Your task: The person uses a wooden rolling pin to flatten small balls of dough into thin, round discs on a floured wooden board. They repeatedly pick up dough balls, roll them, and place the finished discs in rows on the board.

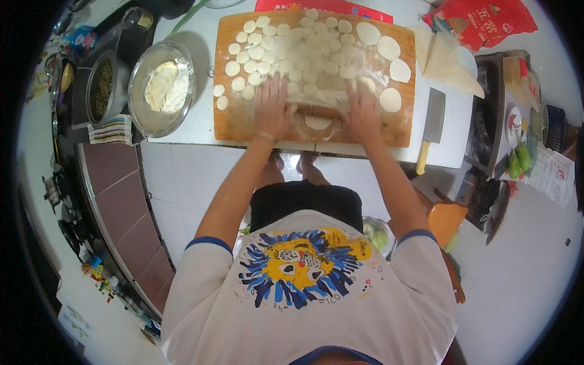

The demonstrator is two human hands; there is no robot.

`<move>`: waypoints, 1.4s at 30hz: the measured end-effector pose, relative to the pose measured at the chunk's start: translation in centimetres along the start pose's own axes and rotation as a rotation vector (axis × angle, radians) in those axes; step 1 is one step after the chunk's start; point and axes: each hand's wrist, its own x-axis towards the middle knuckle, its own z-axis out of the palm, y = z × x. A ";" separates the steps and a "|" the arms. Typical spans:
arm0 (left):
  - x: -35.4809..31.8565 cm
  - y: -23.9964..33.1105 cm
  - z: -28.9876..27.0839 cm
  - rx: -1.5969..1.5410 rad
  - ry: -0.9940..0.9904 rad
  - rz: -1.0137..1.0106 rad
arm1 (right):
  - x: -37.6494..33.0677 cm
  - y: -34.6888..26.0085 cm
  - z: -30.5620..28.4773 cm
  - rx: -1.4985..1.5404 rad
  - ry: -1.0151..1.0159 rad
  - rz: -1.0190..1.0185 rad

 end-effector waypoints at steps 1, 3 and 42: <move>-0.4 0.5 -0.3 -0.020 -0.067 -0.010 | -0.9 0.2 0.1 -0.022 0.027 0.018; 0.7 0.4 -0.6 -0.051 -0.168 -0.011 | -1.1 1.2 0.9 -0.073 0.119 0.046; 3.6 6.2 2.8 0.015 -0.325 -0.048 | -9.3 1.4 -2.8 0.385 0.243 0.253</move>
